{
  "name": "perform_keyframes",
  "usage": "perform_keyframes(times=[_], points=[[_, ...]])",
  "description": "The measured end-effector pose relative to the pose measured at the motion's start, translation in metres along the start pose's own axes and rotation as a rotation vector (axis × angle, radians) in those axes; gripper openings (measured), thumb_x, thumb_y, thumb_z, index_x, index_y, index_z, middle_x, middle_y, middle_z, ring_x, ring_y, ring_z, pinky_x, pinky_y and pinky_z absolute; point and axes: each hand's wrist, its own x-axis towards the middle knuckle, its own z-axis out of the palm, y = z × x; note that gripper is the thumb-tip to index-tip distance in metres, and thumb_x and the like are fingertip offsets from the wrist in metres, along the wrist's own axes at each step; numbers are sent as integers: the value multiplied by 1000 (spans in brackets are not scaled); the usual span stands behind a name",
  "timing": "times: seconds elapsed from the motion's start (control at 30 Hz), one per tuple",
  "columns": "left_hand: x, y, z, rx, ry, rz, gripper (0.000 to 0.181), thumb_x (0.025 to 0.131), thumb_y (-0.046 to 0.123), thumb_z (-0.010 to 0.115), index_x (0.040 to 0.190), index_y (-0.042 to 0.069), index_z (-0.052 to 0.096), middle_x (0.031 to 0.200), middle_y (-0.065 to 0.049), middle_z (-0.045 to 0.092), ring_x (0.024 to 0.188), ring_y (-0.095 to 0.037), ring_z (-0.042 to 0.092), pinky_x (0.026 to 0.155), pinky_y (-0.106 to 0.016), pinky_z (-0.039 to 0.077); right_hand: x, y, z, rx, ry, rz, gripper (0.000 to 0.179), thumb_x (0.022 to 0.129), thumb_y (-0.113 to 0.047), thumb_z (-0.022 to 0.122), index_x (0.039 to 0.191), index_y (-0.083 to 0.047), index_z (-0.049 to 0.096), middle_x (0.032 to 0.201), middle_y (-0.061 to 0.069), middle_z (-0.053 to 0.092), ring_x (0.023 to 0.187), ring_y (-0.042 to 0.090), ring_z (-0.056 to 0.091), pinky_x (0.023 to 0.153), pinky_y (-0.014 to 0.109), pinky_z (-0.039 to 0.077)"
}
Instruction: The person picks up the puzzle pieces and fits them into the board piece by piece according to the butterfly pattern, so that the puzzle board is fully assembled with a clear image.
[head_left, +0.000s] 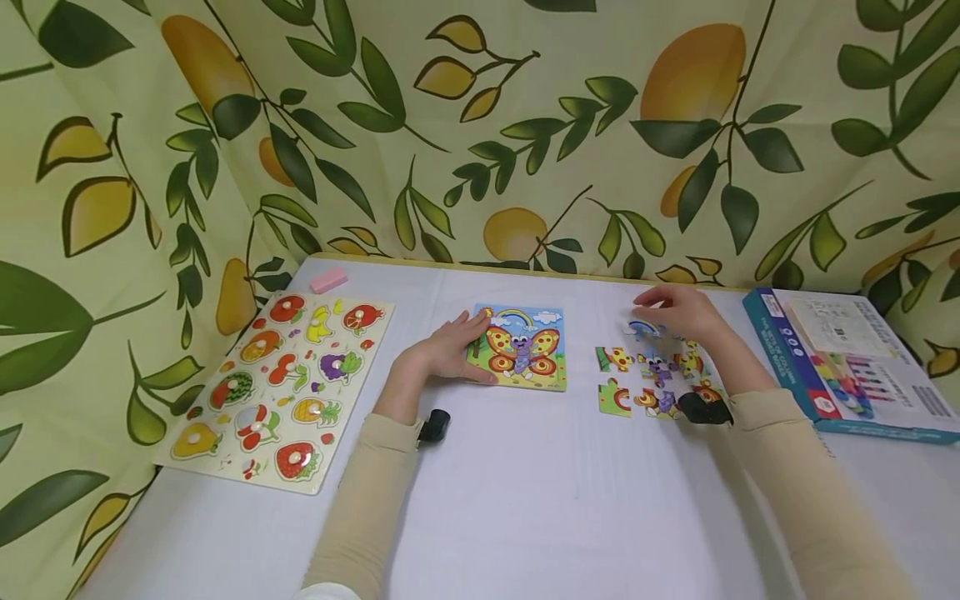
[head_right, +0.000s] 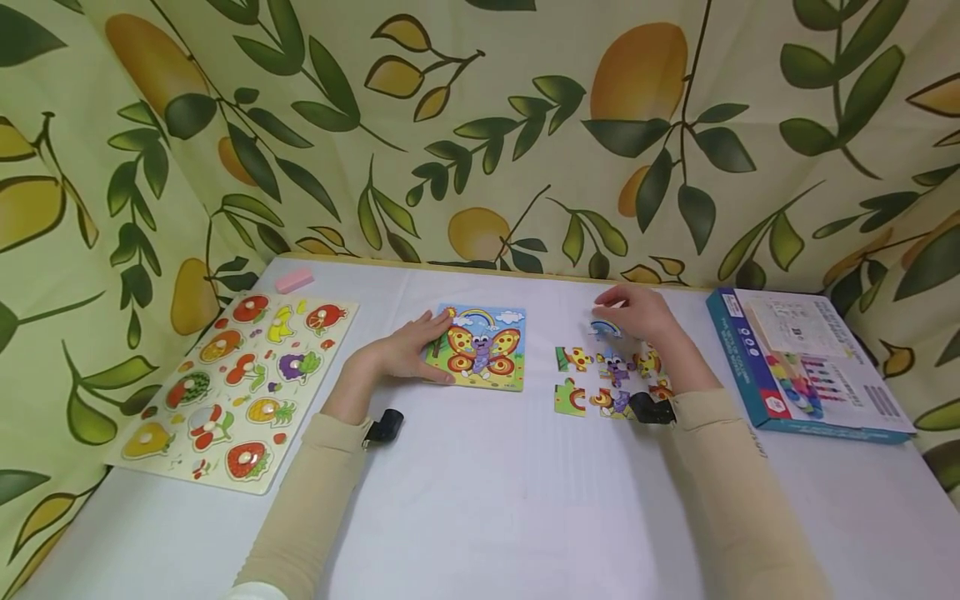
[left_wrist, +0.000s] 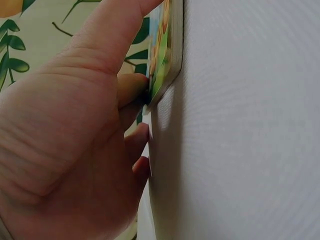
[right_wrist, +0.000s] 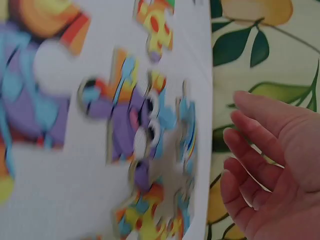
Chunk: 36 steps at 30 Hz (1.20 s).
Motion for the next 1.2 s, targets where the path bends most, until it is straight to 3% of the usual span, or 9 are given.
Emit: perform_keyframes(times=[0.1,0.23,0.37,0.57,0.83,1.03,1.2], points=[[0,0,0,-2,-1,1,107,78,53,77,157,16,16,163,4,4,149,-20,-5,119,-41,1,-1,15,-3,-49,-54,8,48,94,-37,64,125,-1,60,116,20,56,96,32,47,72,37,43],[-1,1,-1,-2,-1,2,106,78,53,77,157,16,16,163,5,4,149,-20,-5,119,-41,2,-2,27,-4,-66,-114,0,53,90,-36,70,127,0,58,122,22,53,103,36,45,81,45,44],[-2,2,-1,-4,-2,4,106,78,52,77,157,17,16,163,5,4,149,-19,-5,119,-40,2,-2,31,-4,-74,-137,-21,56,88,-35,73,127,1,57,127,24,52,107,38,43,90,53,41],[-1,2,0,-1,-4,2,106,78,53,77,157,17,16,163,4,5,149,-19,-5,119,-38,1,0,34,-6,-87,-155,-54,55,87,-33,75,125,2,56,124,24,50,105,38,41,89,53,39],[0,1,-1,6,0,7,107,78,54,77,157,16,17,163,4,6,149,-19,-5,119,-38,1,3,38,-4,-59,-149,-27,59,86,-39,75,118,2,48,109,20,51,98,35,43,80,44,39],[-1,0,0,2,3,6,107,77,54,77,157,16,17,163,3,6,149,-19,-5,119,-37,0,2,28,2,-30,-71,-31,50,91,-38,70,121,-1,51,110,20,53,99,34,44,80,42,41],[-1,-1,-1,-1,3,9,107,77,54,77,157,16,17,163,4,6,149,-19,-5,119,-37,0,6,8,12,104,-52,-30,56,93,-47,63,126,-3,56,96,16,60,88,31,52,75,38,41]])
